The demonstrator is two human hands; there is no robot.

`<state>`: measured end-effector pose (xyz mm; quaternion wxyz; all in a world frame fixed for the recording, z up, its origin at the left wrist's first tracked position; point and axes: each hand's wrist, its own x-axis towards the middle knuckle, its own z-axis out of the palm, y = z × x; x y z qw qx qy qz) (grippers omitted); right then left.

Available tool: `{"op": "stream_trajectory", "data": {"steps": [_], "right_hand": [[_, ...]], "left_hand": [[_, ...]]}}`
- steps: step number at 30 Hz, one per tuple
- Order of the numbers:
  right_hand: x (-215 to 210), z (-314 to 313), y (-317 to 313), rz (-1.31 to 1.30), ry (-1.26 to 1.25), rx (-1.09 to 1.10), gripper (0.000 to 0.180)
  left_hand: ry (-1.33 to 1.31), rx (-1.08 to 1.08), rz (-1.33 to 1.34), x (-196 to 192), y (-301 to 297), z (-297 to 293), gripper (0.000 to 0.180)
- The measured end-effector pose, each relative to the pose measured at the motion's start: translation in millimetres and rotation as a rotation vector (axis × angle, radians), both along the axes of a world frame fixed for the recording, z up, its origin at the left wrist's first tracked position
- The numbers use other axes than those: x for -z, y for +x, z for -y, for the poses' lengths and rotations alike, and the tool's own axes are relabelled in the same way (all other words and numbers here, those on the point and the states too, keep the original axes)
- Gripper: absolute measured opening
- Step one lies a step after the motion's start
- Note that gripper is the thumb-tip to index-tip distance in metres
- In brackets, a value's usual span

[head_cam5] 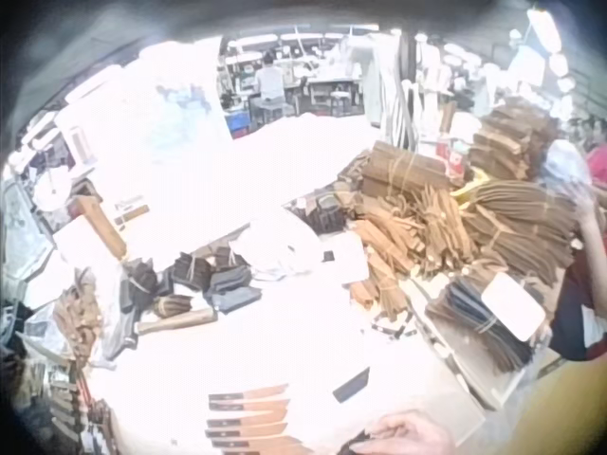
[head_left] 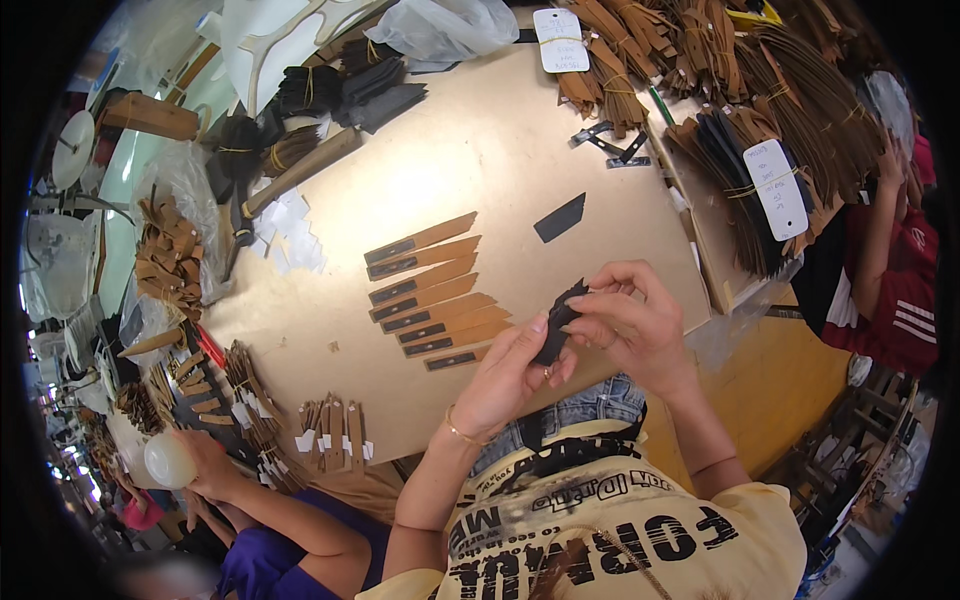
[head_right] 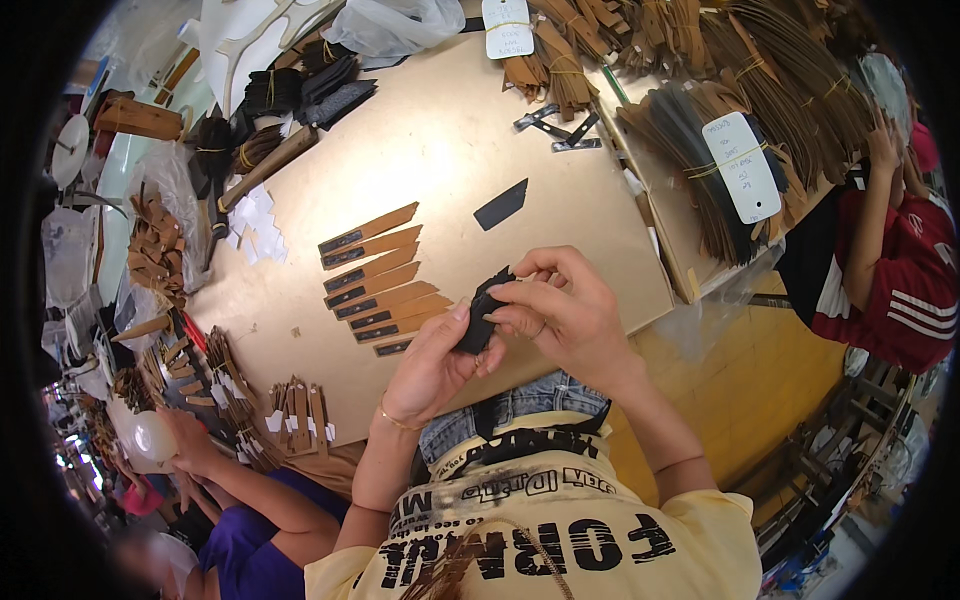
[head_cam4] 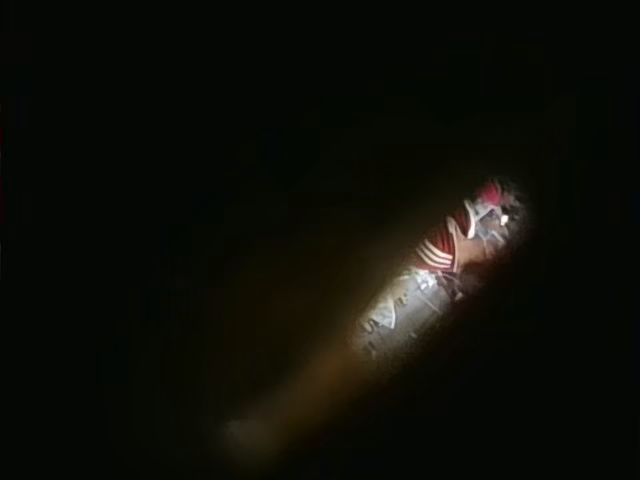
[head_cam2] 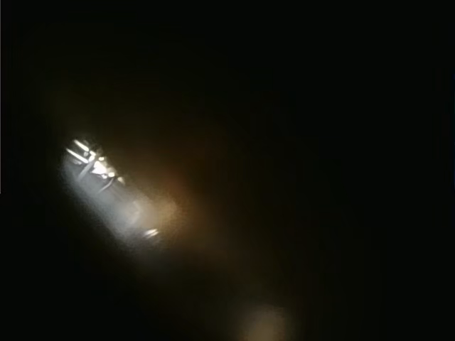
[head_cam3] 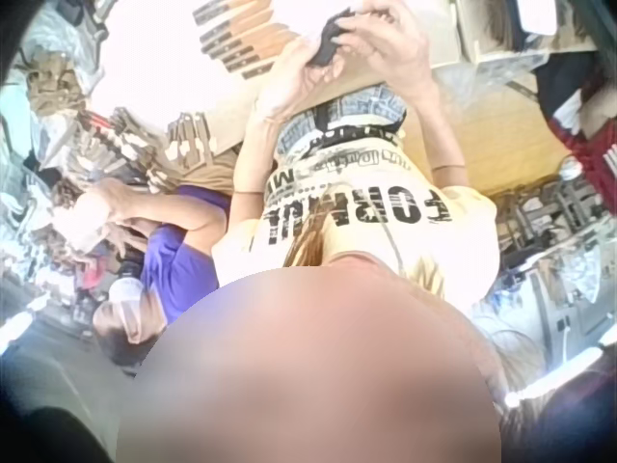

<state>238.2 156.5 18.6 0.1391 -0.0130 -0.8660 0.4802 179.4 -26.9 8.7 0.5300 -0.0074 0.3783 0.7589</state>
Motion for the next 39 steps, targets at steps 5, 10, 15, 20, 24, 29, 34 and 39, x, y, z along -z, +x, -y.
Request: {"op": "stream_trajectory", "data": {"steps": [5, 10, 15, 20, 24, 29, 34, 39], "right_hand": [[-1, -2, 3, 0.025, 0.004, -0.011, 0.025], [2, -5, 1, -0.066, 0.083, -0.069, 0.026], [0, -7, 3, -0.004, 0.203, -0.136, 0.034], [1, -6, 2, -0.055, 0.259, -0.141, 0.039], [5, -2, 4, -0.2, 0.272, -0.076, 0.039], [7, -3, 7, -0.275, 0.339, -0.125, 0.036], [6, 0, 9, -0.215, 0.321, -0.144, 0.039], [2, 1, 12, -0.229, 0.351, -0.165, 0.028]], "left_hand": [[-0.039, -0.053, 0.141, -5, 1, -4, 0.044], [-0.098, -0.075, 0.197, -10, 3, -5, 0.045], [-0.128, 0.044, 0.031, -5, 2, 4, 0.046], [-0.134, 0.017, 0.014, -4, 3, 7, 0.045], [-0.015, -0.052, 0.202, -4, 5, 9, 0.043], [0.073, -0.055, 0.379, 0, 7, 10, 0.041], [0.007, -0.046, 0.236, -3, 8, 13, 0.043], [-0.11, -0.126, -0.02, -6, 11, 10, 0.045]]}}
